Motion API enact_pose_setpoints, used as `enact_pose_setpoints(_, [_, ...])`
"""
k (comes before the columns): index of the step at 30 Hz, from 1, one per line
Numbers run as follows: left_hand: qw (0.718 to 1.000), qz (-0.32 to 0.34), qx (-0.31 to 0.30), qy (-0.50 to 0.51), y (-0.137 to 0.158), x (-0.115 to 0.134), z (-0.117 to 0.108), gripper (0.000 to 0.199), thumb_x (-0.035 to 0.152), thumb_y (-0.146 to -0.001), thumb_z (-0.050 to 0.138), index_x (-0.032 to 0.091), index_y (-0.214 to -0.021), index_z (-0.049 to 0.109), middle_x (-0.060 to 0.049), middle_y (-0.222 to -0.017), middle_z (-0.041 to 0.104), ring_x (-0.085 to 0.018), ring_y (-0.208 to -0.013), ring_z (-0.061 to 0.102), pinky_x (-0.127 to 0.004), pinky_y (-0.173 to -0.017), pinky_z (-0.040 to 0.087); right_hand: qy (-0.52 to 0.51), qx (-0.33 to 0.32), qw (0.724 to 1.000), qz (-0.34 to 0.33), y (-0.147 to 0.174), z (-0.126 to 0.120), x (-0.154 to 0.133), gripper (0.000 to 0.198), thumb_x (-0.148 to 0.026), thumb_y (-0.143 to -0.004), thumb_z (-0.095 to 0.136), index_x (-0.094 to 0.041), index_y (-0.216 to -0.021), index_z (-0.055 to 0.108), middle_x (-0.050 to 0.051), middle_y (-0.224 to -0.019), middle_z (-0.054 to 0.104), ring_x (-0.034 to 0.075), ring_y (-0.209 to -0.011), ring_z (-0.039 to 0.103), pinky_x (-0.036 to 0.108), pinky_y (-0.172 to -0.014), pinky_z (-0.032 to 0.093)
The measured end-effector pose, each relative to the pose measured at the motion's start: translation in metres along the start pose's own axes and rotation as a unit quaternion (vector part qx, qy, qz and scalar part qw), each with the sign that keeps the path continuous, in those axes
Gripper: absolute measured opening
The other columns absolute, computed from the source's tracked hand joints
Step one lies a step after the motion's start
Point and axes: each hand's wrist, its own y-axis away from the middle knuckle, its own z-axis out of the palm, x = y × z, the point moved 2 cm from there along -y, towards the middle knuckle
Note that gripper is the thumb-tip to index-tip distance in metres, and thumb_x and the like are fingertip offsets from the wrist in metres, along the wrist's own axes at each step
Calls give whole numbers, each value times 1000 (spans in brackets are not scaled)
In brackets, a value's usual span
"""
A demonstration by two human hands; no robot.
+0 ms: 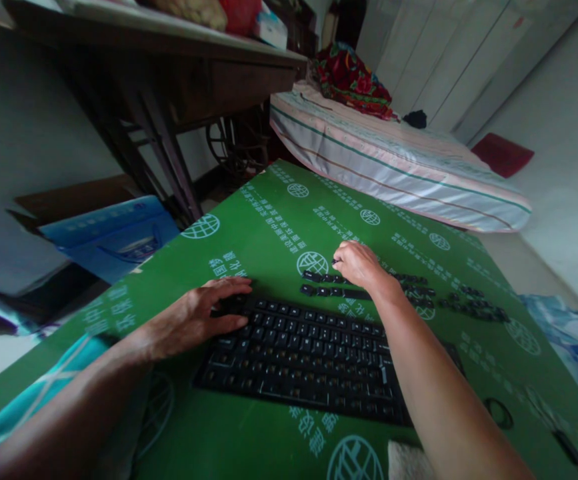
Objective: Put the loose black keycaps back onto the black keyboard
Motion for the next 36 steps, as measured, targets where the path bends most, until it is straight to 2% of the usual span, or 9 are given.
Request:
enact_pose_setpoints(3, [1000, 1, -7, 7, 1, 1, 1, 51, 44, -75, 56, 18, -120, 54, -8, -137, 49, -22, -127, 44, -37, -107, 35, -35, 46, 998, -25, 15, -5, -16, 9, -21, -77, 64, -18, -83, 71, 5, -98, 68, 18, -94, 60, 31, -87, 46])
enact_pose_setpoints(6, [1000, 11, -3, 9, 1, 0, 2, 51, 41, -75, 57, 17, -120, 55, -8, -135, 50, -21, -127, 44, -35, -107, 34, -114, 141, 980, -81, 39, -10, -43, 7, -19, -74, 67, -19, -80, 70, 6, -97, 69, 20, -98, 61, 37, -90, 48])
enact_pose_setpoints(9, [1000, 22, 3, 12, 1, -1, 4, 49, 40, -74, 59, 17, -117, 57, -8, -133, 53, -21, -125, 46, -33, -107, 33, -148, 171, 968, -111, 65, -12, -73, 6, -18, -76, 65, -19, -80, 70, 7, -99, 69, 22, -102, 60, 41, -91, 49])
enact_pose_setpoints(14, [999, 27, 7, 18, 0, -2, 6, 48, 38, -74, 60, 17, -117, 57, -8, -133, 53, -21, -124, 47, -32, -106, 34, -155, 162, 967, -118, 97, -10, -119, 8, -18, -81, 62, -16, -85, 69, 9, -105, 67, 24, -110, 57, 43, -95, 49])
enact_pose_setpoints(19, [999, 39, 10, 10, -1, -2, 8, 49, 37, -73, 60, 15, -117, 56, -8, -131, 54, -21, -123, 48, -31, -106, 34, -145, 165, 967, -132, 108, -5, -146, 11, -16, -82, 60, -17, -82, 70, 11, -106, 67, 25, -113, 55, 45, -97, 48])
enact_pose_setpoints(26, [999, 42, 0, -7, -1, 0, 8, 53, 35, -71, 63, 14, -119, 54, -9, -130, 55, -21, -121, 49, -30, -105, 34, -109, 155, 973, -135, 107, 1, -160, 9, -14, -79, 62, -16, -81, 71, 12, -111, 66, 25, -116, 53, 45, -98, 47])
enact_pose_setpoints(36, [999, 38, -21, -19, 1, 3, 8, 60, 36, -70, 65, 13, -123, 51, -10, -132, 53, -21, -121, 48, -29, -103, 35, -73, 137, 978, -140, 105, 5, -165, 12, -17, -82, 60, -14, -84, 71, 14, -112, 64, 25, -118, 50, 43, -98, 46])
